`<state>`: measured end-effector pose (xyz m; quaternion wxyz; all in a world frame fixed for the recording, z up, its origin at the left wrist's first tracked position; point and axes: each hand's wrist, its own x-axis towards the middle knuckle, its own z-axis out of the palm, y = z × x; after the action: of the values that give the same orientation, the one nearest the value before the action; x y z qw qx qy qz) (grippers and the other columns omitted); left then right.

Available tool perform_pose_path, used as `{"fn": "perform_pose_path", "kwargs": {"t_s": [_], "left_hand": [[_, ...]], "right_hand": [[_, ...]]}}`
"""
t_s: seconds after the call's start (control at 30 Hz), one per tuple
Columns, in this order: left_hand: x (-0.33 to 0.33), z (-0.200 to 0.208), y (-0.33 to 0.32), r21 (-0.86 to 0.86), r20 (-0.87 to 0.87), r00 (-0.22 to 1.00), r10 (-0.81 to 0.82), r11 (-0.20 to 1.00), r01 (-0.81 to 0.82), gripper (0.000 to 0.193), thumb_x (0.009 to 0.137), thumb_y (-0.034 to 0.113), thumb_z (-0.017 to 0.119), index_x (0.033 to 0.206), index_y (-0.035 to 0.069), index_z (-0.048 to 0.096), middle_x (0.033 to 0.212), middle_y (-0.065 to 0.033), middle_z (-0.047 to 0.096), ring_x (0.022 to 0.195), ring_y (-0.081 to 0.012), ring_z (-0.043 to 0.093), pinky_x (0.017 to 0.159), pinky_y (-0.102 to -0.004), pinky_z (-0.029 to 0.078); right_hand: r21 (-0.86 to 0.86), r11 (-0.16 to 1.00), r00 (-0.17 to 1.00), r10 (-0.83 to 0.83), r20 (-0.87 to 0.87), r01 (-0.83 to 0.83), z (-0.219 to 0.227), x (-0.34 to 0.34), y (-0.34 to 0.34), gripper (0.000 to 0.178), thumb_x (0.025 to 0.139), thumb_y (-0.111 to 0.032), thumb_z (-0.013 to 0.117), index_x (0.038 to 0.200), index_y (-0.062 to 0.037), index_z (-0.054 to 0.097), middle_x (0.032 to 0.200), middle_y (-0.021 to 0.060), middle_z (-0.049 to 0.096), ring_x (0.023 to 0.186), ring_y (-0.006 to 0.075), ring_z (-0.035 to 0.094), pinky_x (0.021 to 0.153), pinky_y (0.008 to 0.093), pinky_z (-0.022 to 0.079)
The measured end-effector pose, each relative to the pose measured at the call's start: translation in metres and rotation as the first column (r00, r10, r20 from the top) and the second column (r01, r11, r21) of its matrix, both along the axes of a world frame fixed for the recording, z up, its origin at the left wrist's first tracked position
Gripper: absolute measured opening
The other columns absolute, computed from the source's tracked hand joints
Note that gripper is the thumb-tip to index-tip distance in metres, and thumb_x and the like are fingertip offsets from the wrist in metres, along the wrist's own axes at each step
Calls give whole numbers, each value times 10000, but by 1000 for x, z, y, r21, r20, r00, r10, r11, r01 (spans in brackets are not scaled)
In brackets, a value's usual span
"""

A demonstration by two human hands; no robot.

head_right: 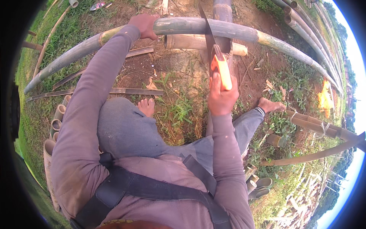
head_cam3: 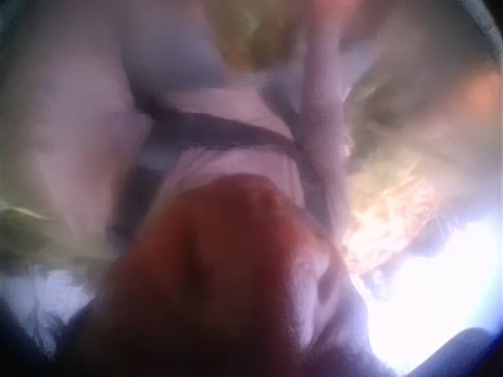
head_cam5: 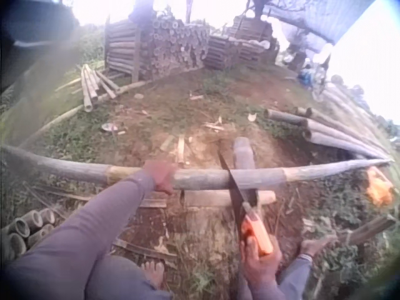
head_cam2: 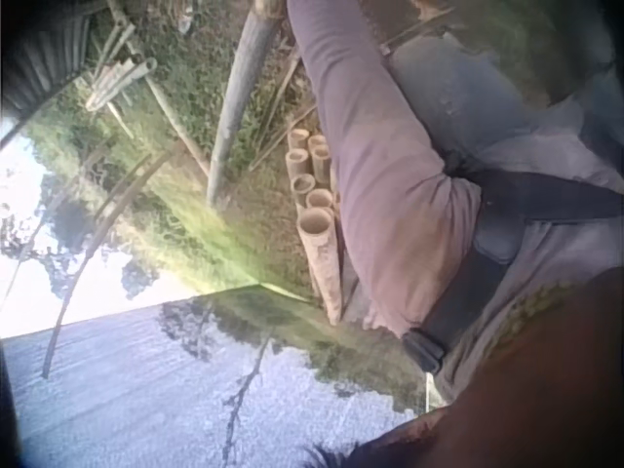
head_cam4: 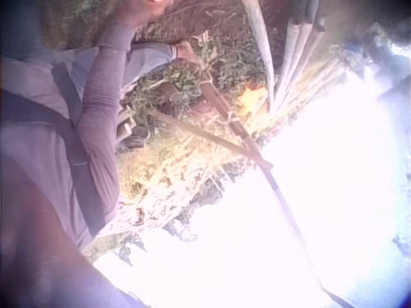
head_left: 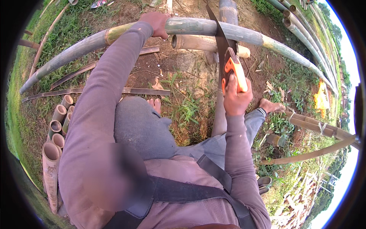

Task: The person repeatedly positions long bamboo poles on a makeshift sawhorse and cuts them into shorter sections using a hand saw. After each cut, the person removes the cut piece and places it aside before repositioning the remaining pole for the next cut.

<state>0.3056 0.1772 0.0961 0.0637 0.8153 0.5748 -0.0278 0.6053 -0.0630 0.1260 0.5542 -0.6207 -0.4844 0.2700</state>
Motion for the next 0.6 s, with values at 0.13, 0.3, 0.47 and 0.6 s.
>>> {"fn": "perform_pose_path", "kwargs": {"t_s": [0.13,0.3,0.47,0.6], "left_hand": [[8,-1,-10,-66,-23,1000,-18,998,17,850,680,427,860,1423,121,582,1136,-155,754,1063,-370,723,921,-502,588],[24,3,-9,-94,-4,1000,-31,995,31,855,659,424,850,1417,122,593,1128,-179,753,1050,-375,728,933,-492,587],[21,16,-6,-151,-82,996,19,988,-31,959,643,455,840,1496,127,549,1160,-209,752,1049,-385,732,965,-476,584],[11,14,-5,-149,-117,993,21,988,-39,1014,650,490,833,1538,119,514,1175,-215,749,1060,-387,731,971,-465,585]], "right_hand": [[51,998,994,-43,105,38,-32,31,-127,245,988,-81,736,1118,85,610,936,109,711,856,169,713,847,303,608],[55,997,963,-71,262,59,-48,17,23,195,972,-151,779,1033,4,678,826,122,711,681,136,637,634,301,510],[76,993,969,-102,224,87,-24,-5,56,227,971,-163,777,1054,16,665,764,99,703,675,141,668,627,330,538],[82,997,971,-18,240,-2,-23,19,-101,188,945,-28,752,1095,40,663,852,99,731,728,170,720,659,317,564]]}}
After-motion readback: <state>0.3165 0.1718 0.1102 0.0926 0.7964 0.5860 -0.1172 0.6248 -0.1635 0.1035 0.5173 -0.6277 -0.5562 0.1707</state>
